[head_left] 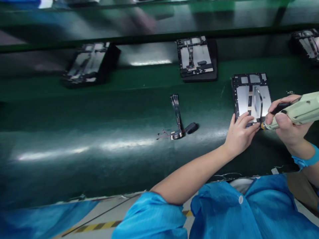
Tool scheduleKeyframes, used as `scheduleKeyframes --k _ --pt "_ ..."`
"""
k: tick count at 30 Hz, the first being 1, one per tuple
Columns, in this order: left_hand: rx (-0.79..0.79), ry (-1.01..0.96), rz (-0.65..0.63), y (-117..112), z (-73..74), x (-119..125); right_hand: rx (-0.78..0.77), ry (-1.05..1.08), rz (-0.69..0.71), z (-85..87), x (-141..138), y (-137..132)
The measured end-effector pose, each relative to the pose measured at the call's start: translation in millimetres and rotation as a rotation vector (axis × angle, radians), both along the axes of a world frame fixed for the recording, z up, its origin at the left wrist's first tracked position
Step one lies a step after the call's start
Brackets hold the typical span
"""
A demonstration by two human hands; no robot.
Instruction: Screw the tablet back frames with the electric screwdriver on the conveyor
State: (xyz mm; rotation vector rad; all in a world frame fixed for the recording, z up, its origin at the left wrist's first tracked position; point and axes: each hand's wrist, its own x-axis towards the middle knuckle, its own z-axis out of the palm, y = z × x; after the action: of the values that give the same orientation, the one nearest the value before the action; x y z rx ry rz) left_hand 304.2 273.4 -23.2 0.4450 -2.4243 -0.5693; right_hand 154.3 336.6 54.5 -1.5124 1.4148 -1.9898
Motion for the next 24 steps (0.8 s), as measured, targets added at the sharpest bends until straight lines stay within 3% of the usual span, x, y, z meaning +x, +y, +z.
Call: scheduleKeyframes --k 7,11,14,17,20,24 --pt "0.024 -0.006 -0.009 -2.3 -4.2 5.1 0.003 -0.010 -0.008 -10.7 6.9 0.2" --pt "0.017 0.004 -0.008 -1.8 -3.5 5.5 -0.018 0.007 -0.008 -0.1 4.1 -2.2" --pt "0.024 -0.015 -0.001 -1.1 -2.4 4.1 -0.140 0.004 -0.221 10.5 -18.5 -9.5" --pt "0.027 -0.029 0.012 -1.0 -2.0 3.5 -0.205 0.036 -0.429 9.2 -49.3 -20.0" --pt "0.013 -0.016 0.022 -0.7 -2.1 3.6 -0.144 0.061 -0.493 -2.2 -71.1 -26.4" --pt "0.004 0.013 0.015 0.0 -2.2 3.3 -0.125 0.063 -0.511 -14.4 -80.0 -27.4"
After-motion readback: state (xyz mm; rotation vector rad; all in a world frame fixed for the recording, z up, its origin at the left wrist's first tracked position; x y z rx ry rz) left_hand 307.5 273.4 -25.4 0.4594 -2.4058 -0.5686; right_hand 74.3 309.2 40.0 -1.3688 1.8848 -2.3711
